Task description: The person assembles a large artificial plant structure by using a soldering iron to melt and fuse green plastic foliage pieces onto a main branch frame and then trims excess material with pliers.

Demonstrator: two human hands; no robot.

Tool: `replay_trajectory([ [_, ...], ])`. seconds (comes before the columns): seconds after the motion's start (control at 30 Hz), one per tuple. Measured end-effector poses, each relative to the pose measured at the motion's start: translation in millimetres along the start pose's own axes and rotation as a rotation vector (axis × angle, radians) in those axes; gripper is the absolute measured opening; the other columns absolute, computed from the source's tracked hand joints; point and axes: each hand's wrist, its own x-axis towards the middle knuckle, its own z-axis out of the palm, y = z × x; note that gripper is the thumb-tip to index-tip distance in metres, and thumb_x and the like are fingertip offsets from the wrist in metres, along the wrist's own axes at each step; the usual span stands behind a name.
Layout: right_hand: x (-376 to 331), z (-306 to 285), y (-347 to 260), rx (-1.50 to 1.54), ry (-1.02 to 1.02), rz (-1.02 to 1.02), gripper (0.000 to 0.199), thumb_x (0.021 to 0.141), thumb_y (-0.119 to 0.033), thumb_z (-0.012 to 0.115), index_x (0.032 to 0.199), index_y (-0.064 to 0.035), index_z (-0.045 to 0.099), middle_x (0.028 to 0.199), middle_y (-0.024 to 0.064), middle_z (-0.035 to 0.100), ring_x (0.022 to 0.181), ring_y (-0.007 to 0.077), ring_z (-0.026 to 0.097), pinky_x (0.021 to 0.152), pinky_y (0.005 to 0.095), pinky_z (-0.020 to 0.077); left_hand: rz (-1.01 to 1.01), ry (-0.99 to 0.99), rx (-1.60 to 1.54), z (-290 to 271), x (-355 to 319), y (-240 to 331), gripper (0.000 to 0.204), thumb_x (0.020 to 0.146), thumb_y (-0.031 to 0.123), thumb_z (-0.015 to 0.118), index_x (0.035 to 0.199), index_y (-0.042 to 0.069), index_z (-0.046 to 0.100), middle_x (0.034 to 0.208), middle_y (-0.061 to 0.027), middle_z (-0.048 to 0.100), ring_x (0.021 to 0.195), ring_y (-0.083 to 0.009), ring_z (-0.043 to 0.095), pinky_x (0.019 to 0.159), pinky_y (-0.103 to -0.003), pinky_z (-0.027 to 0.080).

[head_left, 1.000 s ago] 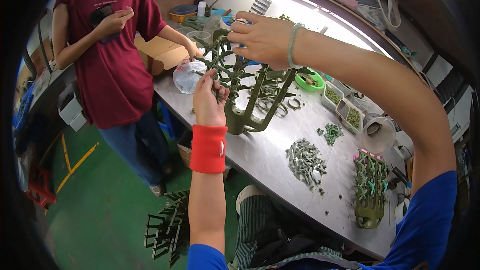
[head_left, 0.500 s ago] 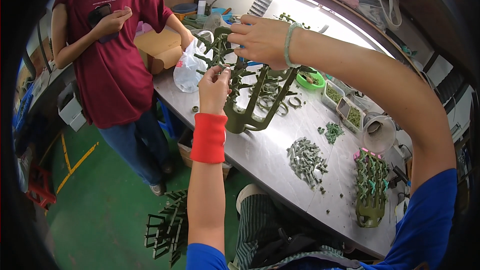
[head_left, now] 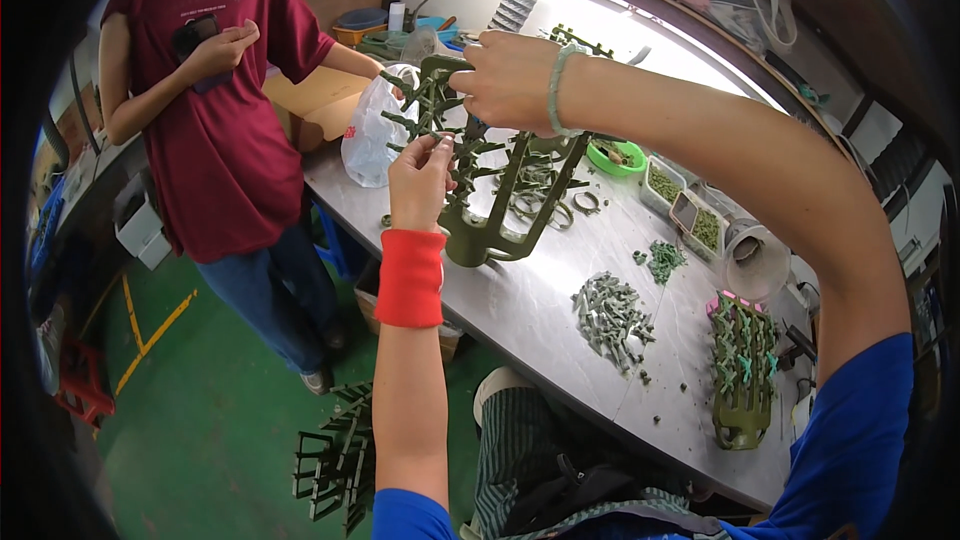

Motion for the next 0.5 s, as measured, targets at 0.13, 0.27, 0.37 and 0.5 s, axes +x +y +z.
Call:
replay_trajectory([
  [0.13,4,6,-1,0.035,-0.017,0.034,0.011,0.074,-0.015,0.072,0.083,-0.0109,0.073,0.094,0.0031,0.062,0.096,0.0227,0.062,0.082,0.0343,0.0478,0.000,-0.018,-0.012,0,-2,0,0.019,0.095,0.015,0.066,0.103,-0.002,0.068,0.073,-0.0003,0.060,0.054,-0.0046,0.049,0.050,-0.021,0.042],
  [0.27,3,12,-1,0.080,-0.018,0.086,0.012,0.075,-0.015,0.072,0.086,-0.0112,0.073,0.097,0.0036,0.063,0.099,0.0227,0.063,0.085,0.0347,0.0487,0.005,-0.025,-0.026,-1,-3,3,0.020,0.095,0.016,0.066,0.104,-0.002,0.067,0.073,0.0002,0.059,0.054,-0.0044,0.049,0.050,-0.021,0.042],
  [0.37,2,-2,1,0.043,-0.073,0.048,0.018,0.073,-0.016,0.073,0.091,-0.0111,0.072,0.100,0.0028,0.063,0.103,0.0208,0.061,0.089,0.0345,0.0465,-0.015,-0.018,-0.044,-5,-5,4,0.018,0.095,0.016,0.066,0.104,0.000,0.067,0.071,0.0009,0.057,0.054,-0.0042,0.048,0.051,-0.022,0.041],
  [0.5,-9,-10,5,-0.002,-0.043,0.046,0.023,0.071,-0.016,0.073,0.093,-0.0109,0.072,0.104,0.0025,0.062,0.108,0.0194,0.058,0.094,0.0348,0.0430,-0.028,-0.062,-0.268,-13,-21,10,0.017,0.096,0.017,0.067,0.107,0.004,0.067,0.073,0.0043,0.054,0.061,-0.0045,0.046,0.058,-0.021,0.041],
])
